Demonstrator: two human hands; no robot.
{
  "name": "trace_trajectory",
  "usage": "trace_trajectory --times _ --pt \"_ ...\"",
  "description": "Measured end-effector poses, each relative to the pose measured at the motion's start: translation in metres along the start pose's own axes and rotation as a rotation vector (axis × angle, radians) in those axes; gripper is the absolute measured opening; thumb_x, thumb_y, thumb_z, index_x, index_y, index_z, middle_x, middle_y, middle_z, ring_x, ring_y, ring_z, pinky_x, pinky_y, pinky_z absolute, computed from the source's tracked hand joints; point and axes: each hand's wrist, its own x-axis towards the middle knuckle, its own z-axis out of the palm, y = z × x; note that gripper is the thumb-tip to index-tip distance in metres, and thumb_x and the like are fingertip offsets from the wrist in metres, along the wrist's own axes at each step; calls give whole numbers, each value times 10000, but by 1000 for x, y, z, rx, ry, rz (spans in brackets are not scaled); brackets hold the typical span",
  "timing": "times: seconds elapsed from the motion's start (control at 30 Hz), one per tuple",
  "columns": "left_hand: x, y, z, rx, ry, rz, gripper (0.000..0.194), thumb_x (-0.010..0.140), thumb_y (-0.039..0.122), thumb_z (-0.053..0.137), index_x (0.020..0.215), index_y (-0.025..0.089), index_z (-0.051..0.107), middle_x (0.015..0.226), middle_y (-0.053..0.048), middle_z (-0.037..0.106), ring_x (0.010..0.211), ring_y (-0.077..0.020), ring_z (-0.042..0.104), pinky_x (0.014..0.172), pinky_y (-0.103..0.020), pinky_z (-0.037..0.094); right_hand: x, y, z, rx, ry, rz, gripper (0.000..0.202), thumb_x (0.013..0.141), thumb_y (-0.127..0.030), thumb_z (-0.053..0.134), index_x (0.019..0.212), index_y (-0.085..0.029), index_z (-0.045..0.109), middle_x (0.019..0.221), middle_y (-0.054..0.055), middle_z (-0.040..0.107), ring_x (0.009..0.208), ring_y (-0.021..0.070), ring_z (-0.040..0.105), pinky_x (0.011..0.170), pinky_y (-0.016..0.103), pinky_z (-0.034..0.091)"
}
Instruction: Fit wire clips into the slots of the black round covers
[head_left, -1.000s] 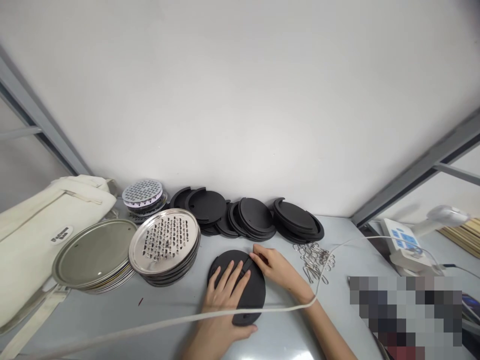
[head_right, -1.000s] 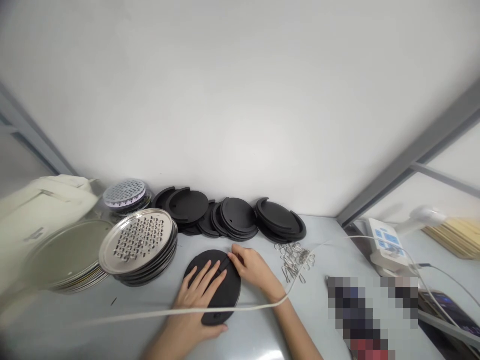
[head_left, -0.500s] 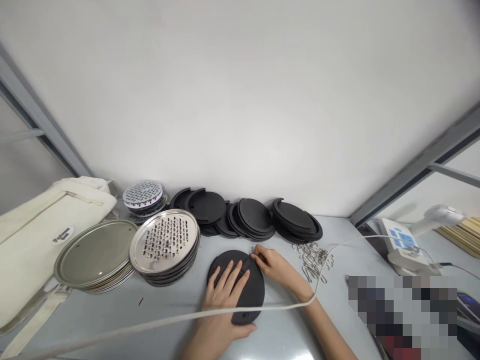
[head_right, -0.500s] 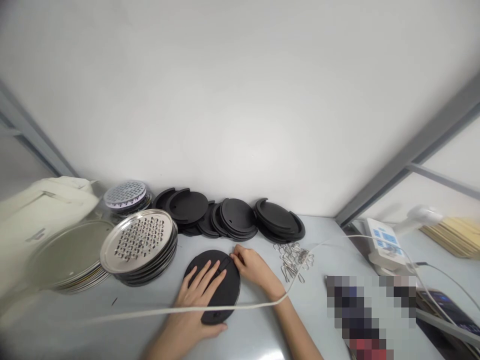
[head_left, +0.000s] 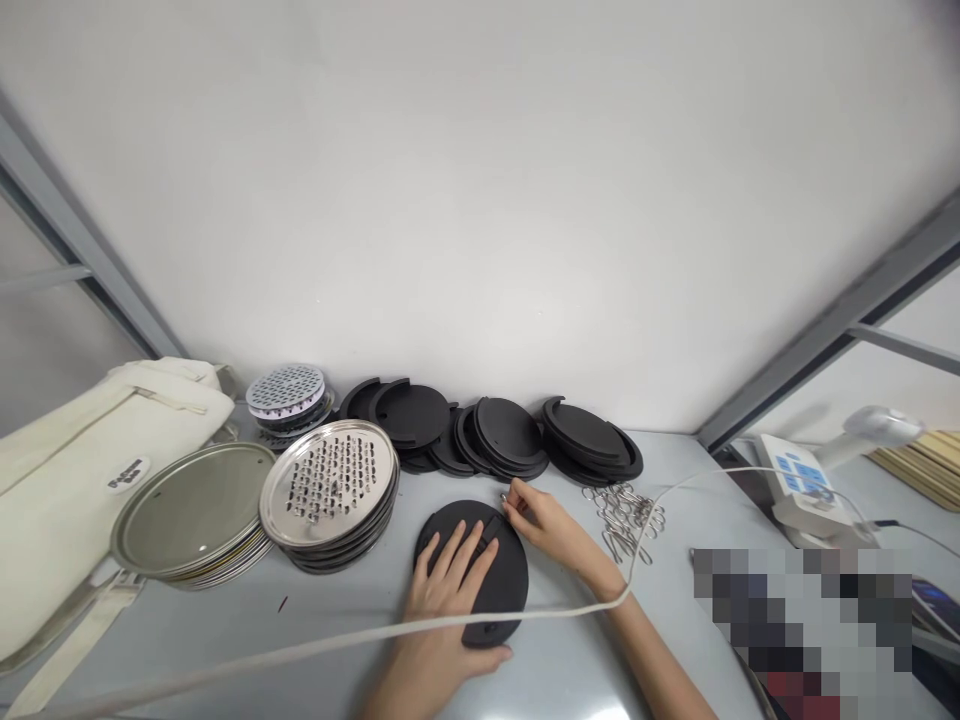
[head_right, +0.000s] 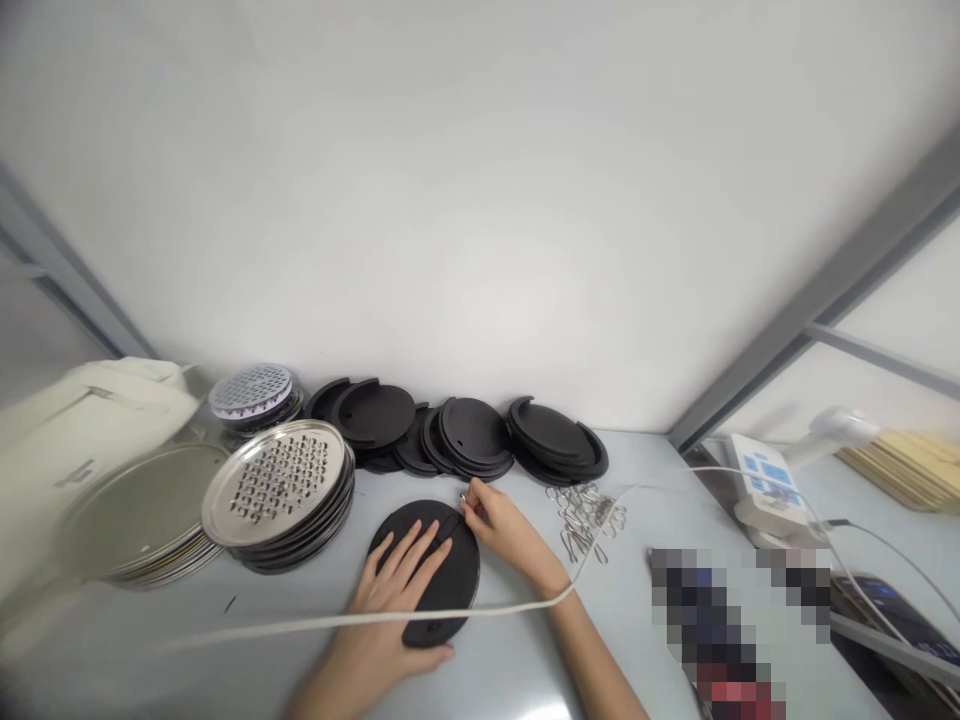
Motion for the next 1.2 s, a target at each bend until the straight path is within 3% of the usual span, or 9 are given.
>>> trace_trajectory --times 0.2,0.4,0.5,0.6,0.77,0.97,1.2 --pt "0 0 0 -3 1 4 1017 575 520 758 1437 249 292 1498 -71 275 1316 -360 337 1060 -547 265 0 1 -1 56 -27 -7 107 871 -229 448 768 -203 434 721 -13 547 655 128 494 634 240 390" --pt "0 0 1 10 -10 -2 1056 568 499 768 1453 268 241 1516 -49 220 1337 -355 301 1066 -551 251 2 4 -1 172 31 -10 80 871 -272 496 907 -201 484 792 7 588 737 146 565 689 249 428" --pt "0 0 2 19 -14 -4 1059 565 502 767 1453 265 242 1518 -46 212 1341 -353 294 1068 -546 251 4 4 -1 149 52 13 122 868 -311 511 837 -193 508 777 18 599 725 154 565 682 257 427" --pt "0 -1 2 26 -18 -5 1055 564 511 764 1451 267 247 1517 -44 214 1340 -351 298 1066 -545 255 3 1 0 116 89 1 183 904 -334 450 784 -198 478 740 8 580 681 145 538 655 252 410" --pt "0 0 0 36 -19 0 1050 572 516 758 1452 262 246 1512 -50 227 1339 -347 304 1063 -540 264 2 -2 1 125 104 8 207 970 -349 289 868 -221 417 647 -44 504 573 125 477 630 243 383" --pt "0 1 0 36 0 4 1026 583 516 749 1447 259 259 1509 -48 242 1336 -340 312 1062 -536 270 4 1 5 59 69 -13 206 974 -358 276 925 -223 423 761 -19 526 641 132 498 670 247 382" --pt "0 -1 4 34 18 10 1046 568 535 754 1448 257 261 1503 -59 258 1326 -355 322 1055 -541 270 4 10 15 -8 -41 -41 202 971 -347 294 847 -232 405 685 -27 500 586 142 467 618 251 359"
